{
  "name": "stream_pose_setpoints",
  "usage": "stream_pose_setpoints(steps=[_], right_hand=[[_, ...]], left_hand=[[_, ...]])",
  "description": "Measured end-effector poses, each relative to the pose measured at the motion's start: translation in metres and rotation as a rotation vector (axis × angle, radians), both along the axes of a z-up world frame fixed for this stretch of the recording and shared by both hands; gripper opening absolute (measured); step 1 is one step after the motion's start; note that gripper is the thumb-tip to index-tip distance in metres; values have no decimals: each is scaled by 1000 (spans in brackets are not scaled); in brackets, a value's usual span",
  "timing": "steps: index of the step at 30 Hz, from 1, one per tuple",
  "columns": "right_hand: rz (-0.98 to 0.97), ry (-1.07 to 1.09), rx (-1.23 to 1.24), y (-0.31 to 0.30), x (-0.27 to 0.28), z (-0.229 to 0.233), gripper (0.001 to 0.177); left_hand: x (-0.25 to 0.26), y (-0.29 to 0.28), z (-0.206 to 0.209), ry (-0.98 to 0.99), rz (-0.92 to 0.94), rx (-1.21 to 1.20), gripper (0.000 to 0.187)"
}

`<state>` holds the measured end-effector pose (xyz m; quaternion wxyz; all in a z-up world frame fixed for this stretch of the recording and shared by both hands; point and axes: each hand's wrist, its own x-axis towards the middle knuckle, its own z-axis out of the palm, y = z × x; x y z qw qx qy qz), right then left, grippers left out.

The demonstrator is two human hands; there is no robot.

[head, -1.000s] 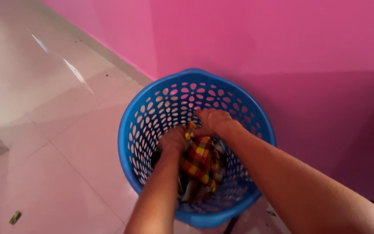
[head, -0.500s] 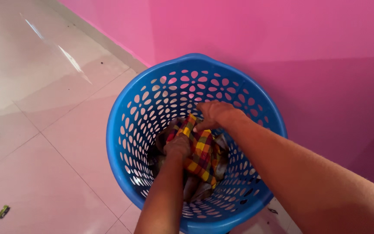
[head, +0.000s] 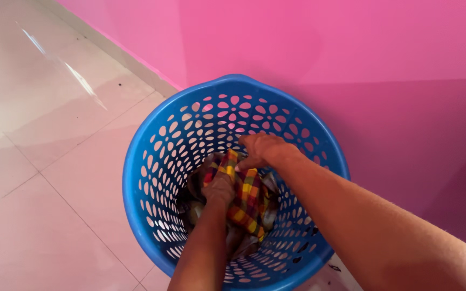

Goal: The person takes a checkered shirt out of a blue basket and spreads it on a table. They then fold the shirt into a compact square by hand and place it into a suitcase.

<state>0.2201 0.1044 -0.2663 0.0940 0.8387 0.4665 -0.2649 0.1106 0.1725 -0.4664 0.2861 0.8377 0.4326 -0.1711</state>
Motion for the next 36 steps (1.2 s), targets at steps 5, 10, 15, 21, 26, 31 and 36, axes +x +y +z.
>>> stream_pose_setpoints(steps=[5,10,15,21,26,31,36], right_hand=[[-32,0,-12,1,-7,11,90],[9,-19,41,7,-8,2,82],[-68,15,160,7,-17,-3,61],[-49,81,182,7,-15,44,81],[-72,22,364,-14,-18,87,78],[-95,-49,443,-29,-21,137,74],[-70,-278,683,-45,-37,186,31]], left_hand=[[8,-6,-1,-103,-102,37,38],[6,-14,47,-259,-47,101,41],[10,6,76,-453,-118,296,35],[23,35,126,-578,-140,323,27],[-2,28,240,-631,-215,274,28],[-23,22,315,-713,-387,418,27],[-36,15,363,-918,-405,602,19]])
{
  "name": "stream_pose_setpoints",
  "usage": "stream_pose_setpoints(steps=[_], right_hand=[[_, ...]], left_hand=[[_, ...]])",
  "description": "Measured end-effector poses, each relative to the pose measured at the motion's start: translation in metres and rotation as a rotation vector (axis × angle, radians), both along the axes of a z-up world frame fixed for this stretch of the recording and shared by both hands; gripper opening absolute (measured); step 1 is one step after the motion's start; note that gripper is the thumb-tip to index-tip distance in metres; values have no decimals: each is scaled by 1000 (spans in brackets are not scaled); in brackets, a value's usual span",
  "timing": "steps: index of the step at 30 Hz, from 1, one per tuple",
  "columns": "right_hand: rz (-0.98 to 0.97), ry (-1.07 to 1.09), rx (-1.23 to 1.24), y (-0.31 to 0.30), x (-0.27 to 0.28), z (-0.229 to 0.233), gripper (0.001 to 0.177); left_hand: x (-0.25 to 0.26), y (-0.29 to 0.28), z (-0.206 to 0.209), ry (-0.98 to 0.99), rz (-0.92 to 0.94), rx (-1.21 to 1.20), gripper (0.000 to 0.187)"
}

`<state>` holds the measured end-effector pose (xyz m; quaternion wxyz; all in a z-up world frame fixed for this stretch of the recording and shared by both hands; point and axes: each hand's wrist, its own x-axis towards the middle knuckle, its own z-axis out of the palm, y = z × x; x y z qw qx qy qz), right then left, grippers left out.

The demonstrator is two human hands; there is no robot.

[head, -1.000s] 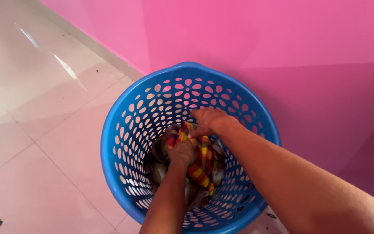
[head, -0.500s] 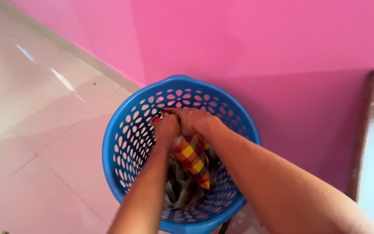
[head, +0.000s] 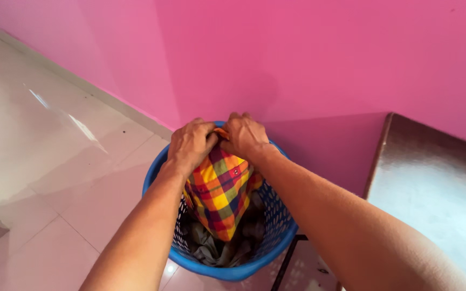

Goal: The person takes a checkered shirt out of a blue basket and spreads it on a table. They then fold the shirt into a compact square by hand and place it into a suitcase.

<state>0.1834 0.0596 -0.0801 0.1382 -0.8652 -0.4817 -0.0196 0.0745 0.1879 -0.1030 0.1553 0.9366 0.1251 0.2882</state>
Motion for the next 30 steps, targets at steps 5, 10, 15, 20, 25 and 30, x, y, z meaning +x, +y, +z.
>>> stream_pose_setpoints(steps=[5,10,15,20,25,30], right_hand=[[-82,-29,88,-17,-18,43,19],[-58,-188,254,-39,-30,84,14],[-159,-159,92,-54,-30,125,21],[-74,-203,108,-86,-5,135,30],[114,-401,286,-106,9,143,42],[-328,27,266,-132,2,192,16]], left_hand=[[-15,-20,46,53,105,-14,23],[-37,-21,74,306,98,29,54],[-33,-29,86,132,314,-30,21],[-20,-37,126,-174,298,-125,20],[1,-51,172,-405,223,11,15],[-19,-70,216,-356,166,226,16]])
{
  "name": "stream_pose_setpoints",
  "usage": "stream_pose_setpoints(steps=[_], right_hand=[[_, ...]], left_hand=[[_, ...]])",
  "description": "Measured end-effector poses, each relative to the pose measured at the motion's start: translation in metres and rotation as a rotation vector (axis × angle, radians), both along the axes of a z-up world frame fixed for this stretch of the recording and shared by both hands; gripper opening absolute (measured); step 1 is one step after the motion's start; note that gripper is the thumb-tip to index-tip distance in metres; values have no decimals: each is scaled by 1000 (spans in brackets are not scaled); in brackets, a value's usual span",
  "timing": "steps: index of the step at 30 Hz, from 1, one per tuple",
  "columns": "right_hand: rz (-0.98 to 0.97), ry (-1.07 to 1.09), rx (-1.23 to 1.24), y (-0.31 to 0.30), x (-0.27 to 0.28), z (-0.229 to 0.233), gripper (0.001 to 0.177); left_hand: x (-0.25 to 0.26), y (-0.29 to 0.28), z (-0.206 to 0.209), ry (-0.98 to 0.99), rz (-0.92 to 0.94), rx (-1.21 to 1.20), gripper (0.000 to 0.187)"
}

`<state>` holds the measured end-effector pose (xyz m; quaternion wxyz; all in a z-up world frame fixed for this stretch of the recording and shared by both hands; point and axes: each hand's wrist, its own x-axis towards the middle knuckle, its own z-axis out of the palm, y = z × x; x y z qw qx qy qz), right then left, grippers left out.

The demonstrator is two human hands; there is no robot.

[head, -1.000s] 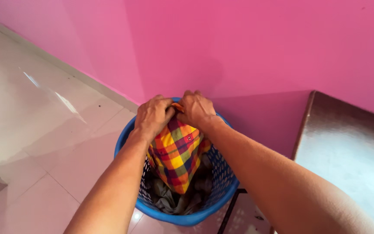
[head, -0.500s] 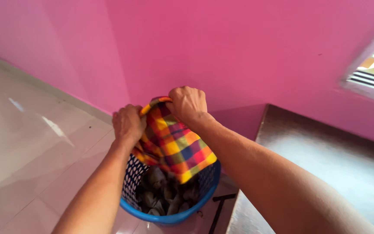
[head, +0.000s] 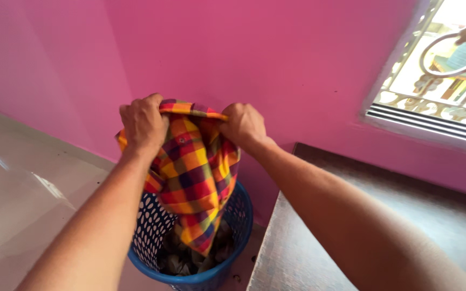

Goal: The person takes a checkered shirt out of a blue basket and spreads it on a table. They then fold the shirt into a compact square by hand and place it into a suitcase.

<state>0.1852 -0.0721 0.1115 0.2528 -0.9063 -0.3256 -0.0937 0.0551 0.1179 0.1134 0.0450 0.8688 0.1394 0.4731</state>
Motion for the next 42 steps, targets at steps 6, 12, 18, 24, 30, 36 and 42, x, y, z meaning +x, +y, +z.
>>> stream_pose_setpoints(steps=[6,12,18,24,30,36,42], right_hand=[[-22,-179,138,-72,-4,57,15],[-148,-160,147,-154,-13,104,21],[-222,-295,107,-263,-11,107,20],[-312,-218,-97,-399,-23,65,21],[-414,106,-230,-504,-49,12,26],[-504,285,-278,-566,-51,-22,35],[-408,379,-68,-582,-26,-43,44]], left_hand=[[8,-36,33,230,41,-42,9],[24,-114,71,180,-105,-121,10],[45,-207,96,306,-253,-193,17],[84,-316,57,664,-369,-251,25],[95,-443,1,732,-509,-311,33],[86,-521,-45,796,-615,-416,34],[138,-544,-107,818,-625,-464,41]])
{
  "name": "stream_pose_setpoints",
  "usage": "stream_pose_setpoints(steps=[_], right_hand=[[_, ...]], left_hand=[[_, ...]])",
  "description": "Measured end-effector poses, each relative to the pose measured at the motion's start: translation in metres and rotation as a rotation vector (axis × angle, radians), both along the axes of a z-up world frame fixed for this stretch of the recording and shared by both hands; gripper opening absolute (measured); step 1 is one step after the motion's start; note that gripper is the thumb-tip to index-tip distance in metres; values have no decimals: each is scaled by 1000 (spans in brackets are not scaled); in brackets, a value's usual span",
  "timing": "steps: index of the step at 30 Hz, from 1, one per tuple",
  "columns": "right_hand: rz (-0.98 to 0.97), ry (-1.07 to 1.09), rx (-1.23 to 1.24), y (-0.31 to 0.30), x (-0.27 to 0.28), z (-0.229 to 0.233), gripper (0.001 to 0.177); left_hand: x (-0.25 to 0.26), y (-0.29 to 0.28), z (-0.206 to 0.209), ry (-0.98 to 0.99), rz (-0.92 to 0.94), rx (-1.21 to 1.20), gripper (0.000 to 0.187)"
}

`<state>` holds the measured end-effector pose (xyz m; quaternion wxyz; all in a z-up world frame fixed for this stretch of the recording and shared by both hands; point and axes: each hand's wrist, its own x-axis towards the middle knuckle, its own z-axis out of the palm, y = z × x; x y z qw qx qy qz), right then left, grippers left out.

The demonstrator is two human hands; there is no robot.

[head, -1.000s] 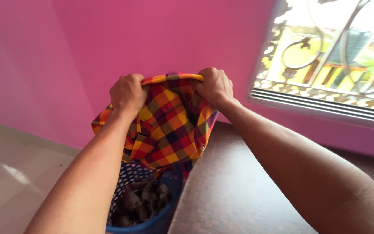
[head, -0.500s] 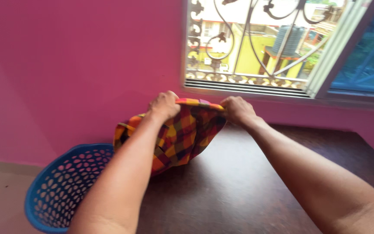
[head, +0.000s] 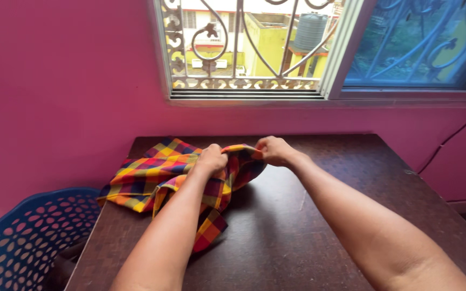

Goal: The person takes a checkered shirt out of a blue basket and spreads it on a table. They then fold the shirt into a compact square by hand and place it into a suitcase.

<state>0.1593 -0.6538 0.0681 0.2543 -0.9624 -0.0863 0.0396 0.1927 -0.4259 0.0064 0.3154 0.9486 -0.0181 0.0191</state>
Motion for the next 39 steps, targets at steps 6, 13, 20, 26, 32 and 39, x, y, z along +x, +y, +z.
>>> stream_pose_setpoints(steps=[6,13,20,26,32,39], right_hand=[[-121,235,160,18,-8,5,49],[-13,215,191,16,15,-87,67],[48,-75,137,1,4,-113,65],[99,-253,38,21,-39,-55,70],[410,184,39,60,-58,-28,76],[89,-165,-237,70,-82,-22,29]], left_hand=[[29,-20,-43,309,143,-471,22],[-2,-19,-5,642,-440,-840,36],[-31,10,14,207,-233,190,69],[-12,28,-23,295,-341,18,69],[8,31,-64,189,-252,-297,55],[-47,18,-13,-109,89,-362,48]])
